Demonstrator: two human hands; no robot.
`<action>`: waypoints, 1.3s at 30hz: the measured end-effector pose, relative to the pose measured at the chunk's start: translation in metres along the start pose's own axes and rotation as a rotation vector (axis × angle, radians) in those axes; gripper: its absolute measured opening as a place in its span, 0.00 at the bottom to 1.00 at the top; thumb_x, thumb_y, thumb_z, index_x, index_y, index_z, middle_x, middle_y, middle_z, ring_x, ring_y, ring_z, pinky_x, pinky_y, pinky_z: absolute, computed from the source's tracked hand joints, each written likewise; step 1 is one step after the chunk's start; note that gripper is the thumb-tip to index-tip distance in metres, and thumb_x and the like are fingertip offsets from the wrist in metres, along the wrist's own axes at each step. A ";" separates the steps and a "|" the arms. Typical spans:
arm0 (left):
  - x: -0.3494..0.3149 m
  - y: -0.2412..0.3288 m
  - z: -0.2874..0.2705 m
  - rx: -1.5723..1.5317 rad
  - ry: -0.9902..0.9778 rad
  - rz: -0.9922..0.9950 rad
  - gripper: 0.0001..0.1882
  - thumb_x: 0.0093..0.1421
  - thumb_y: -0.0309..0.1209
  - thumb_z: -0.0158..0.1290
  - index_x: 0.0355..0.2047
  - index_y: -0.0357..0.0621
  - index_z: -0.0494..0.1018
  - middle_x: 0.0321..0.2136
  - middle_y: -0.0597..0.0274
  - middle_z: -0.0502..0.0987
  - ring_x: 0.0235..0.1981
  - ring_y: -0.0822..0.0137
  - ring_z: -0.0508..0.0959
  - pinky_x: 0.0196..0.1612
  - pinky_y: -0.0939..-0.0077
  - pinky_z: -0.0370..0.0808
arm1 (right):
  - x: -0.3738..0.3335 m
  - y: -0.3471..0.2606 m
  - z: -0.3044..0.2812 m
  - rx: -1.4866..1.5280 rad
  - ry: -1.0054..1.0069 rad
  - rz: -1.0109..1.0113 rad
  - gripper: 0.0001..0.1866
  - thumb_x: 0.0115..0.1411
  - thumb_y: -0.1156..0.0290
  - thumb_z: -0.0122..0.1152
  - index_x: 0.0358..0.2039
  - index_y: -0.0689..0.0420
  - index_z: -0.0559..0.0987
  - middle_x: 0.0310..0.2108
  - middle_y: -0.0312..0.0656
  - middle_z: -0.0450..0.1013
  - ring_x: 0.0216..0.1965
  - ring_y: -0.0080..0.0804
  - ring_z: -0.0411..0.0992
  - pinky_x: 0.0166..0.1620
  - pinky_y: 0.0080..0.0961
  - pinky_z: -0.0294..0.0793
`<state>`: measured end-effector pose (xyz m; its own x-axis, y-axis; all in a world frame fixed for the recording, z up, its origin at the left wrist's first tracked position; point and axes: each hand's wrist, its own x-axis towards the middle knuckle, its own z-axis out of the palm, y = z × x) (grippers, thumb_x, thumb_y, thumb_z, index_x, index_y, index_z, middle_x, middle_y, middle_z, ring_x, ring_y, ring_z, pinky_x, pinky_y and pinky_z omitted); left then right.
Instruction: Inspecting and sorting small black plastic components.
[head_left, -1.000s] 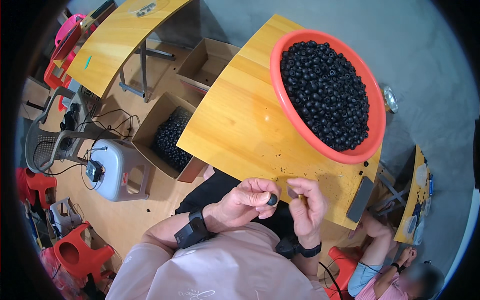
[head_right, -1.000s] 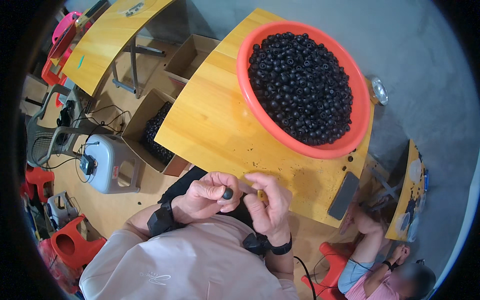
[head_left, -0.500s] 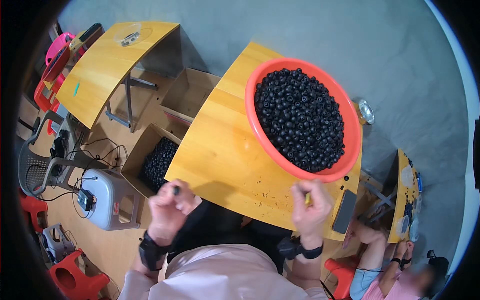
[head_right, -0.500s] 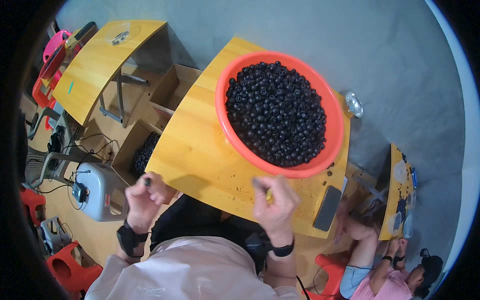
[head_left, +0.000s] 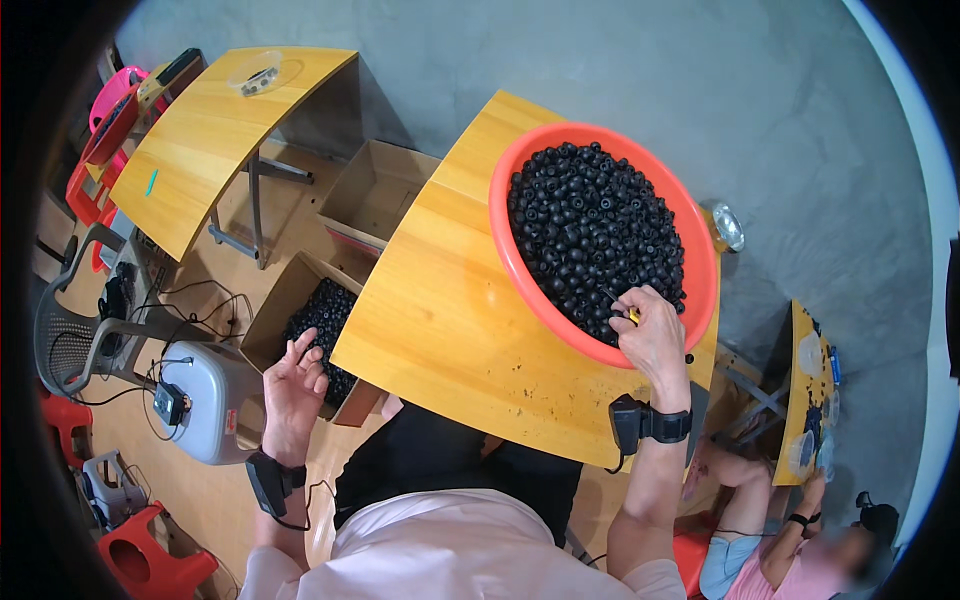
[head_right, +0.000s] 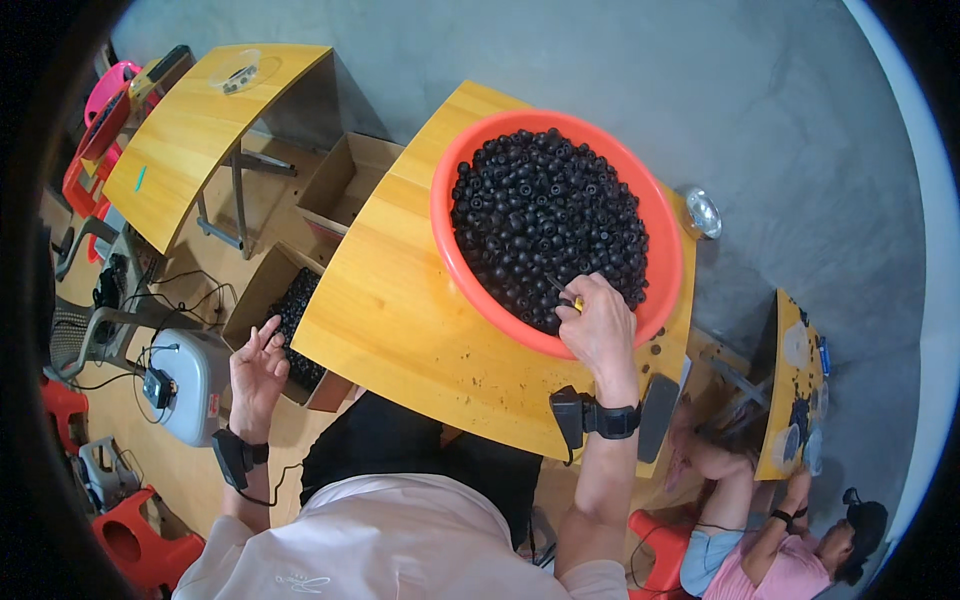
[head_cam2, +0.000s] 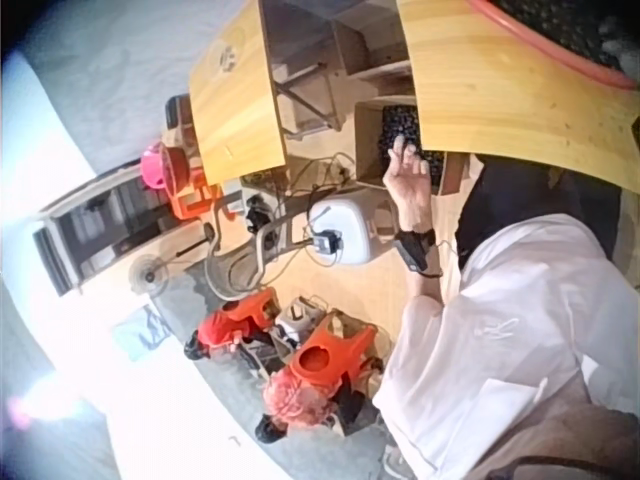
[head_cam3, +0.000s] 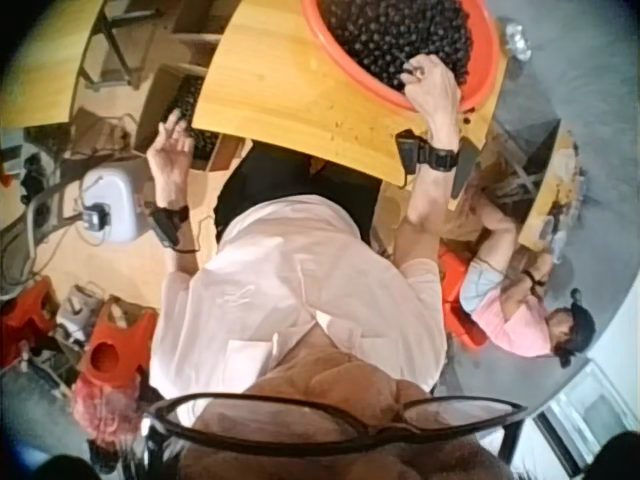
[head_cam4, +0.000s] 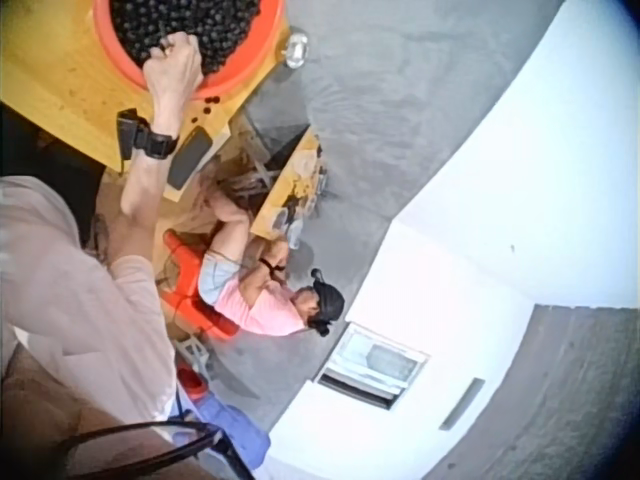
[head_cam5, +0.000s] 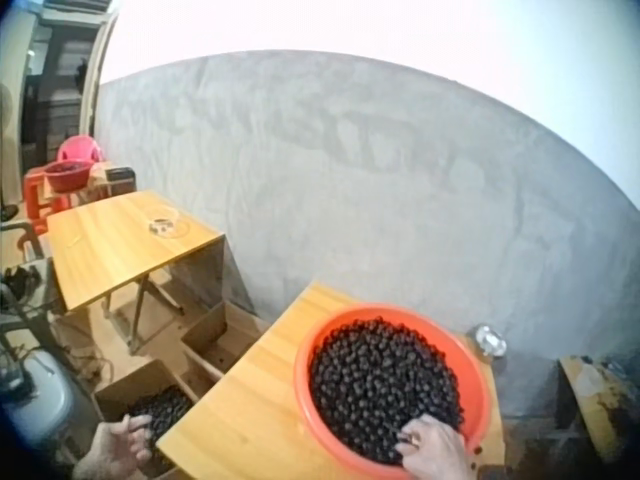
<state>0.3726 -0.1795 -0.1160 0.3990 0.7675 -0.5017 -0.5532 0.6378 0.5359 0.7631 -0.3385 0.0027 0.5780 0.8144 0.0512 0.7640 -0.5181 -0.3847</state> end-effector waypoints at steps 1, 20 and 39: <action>-0.009 -0.001 0.011 -0.023 0.002 0.010 0.20 0.62 0.40 0.47 0.48 0.39 0.66 0.26 0.66 0.69 0.17 0.77 0.58 0.22 0.83 0.58 | -0.001 0.002 0.003 0.034 0.022 -0.005 0.08 0.45 0.79 0.60 0.29 0.62 0.75 0.28 0.42 0.70 0.33 0.40 0.71 0.36 0.32 0.67; -0.084 -0.112 0.097 0.039 -0.742 -0.319 0.11 0.57 0.33 0.56 0.35 0.39 0.75 0.25 0.68 0.74 0.23 0.79 0.69 0.27 0.85 0.65 | -0.150 -0.086 0.062 0.874 0.172 -0.388 0.11 0.47 0.76 0.68 0.32 0.56 0.78 0.28 0.38 0.67 0.25 0.22 0.65 0.25 0.17 0.63; -0.088 -0.137 0.094 0.089 -0.787 -0.450 0.15 0.52 0.37 0.59 0.32 0.37 0.74 0.26 0.64 0.72 0.24 0.74 0.66 0.29 0.81 0.62 | -0.161 -0.062 0.057 0.998 0.016 -0.349 0.08 0.47 0.82 0.64 0.30 0.60 0.78 0.24 0.38 0.68 0.23 0.23 0.66 0.27 0.17 0.65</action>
<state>0.4823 -0.3283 -0.0813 0.9656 0.2458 -0.0853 -0.1789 0.8653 0.4682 0.6064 -0.4222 -0.0345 0.3806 0.8696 0.3145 0.3108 0.2000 -0.9292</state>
